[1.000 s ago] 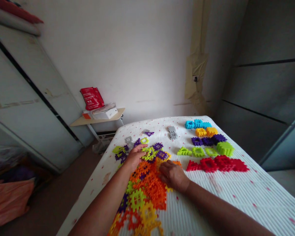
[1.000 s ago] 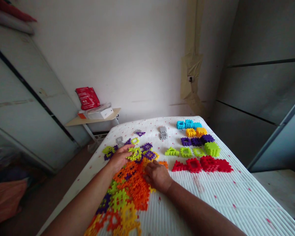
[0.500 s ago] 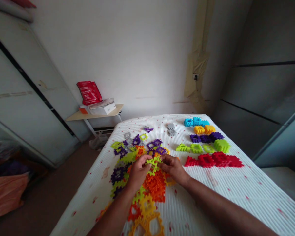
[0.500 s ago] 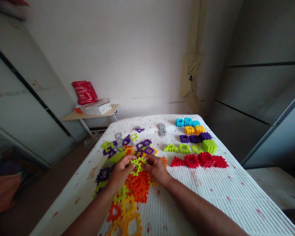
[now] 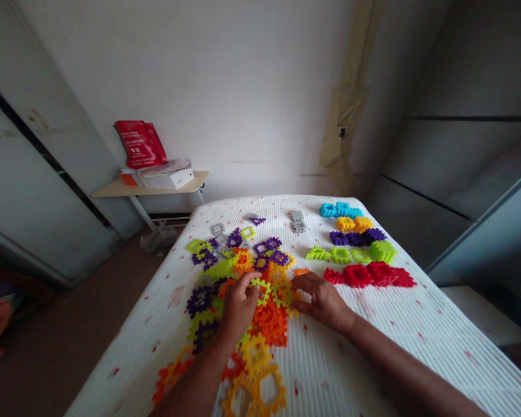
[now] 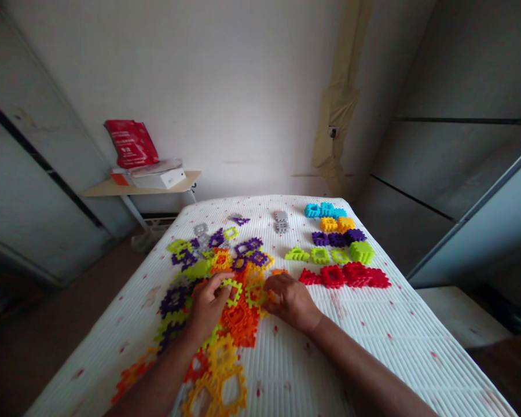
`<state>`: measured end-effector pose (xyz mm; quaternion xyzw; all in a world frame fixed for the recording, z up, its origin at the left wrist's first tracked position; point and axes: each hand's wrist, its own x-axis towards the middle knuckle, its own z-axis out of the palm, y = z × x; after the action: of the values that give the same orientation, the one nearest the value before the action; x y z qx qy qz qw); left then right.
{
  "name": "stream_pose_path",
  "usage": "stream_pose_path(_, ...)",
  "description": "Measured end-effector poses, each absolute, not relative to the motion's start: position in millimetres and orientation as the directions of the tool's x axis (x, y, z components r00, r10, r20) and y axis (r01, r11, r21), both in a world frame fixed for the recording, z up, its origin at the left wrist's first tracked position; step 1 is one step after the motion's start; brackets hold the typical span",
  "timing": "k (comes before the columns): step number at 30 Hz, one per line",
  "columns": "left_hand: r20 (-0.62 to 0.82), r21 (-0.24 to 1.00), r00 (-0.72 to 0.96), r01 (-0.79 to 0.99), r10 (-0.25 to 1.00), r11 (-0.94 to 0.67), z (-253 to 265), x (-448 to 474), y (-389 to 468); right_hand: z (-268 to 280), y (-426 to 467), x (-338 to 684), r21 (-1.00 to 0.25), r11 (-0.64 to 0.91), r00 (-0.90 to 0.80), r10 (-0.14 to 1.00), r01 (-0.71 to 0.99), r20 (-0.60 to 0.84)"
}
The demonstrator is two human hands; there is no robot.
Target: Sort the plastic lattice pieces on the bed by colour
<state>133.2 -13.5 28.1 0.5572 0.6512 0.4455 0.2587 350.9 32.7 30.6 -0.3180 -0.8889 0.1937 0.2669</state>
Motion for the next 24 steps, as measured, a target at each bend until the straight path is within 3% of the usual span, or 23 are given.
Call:
stream_pose_path(5,0.219,0.838,-0.241,0.543,0.946,-0.055,27,135,-14,34,42,348,-0.557,0.704,-0.658,0.675,0.441,0.333)
stream_pose_path(11,0.248,0.826,-0.236,0.558,0.940,-0.078,19,131,-11,45,41,330,-0.435,0.746,-0.740,0.633,0.504,0.228)
stream_pose_path(16,0.175,0.870,-0.239,0.492,0.955,-0.037,14,128,-9,44,43,327,-0.347,0.778,-0.759,0.610,0.523,0.225)
stream_pose_path(24,0.105,0.915,-0.288,0.402,0.952,0.021,21,129,-10,58,46,348,-0.376,0.776,-0.738,0.615,0.506,0.277)
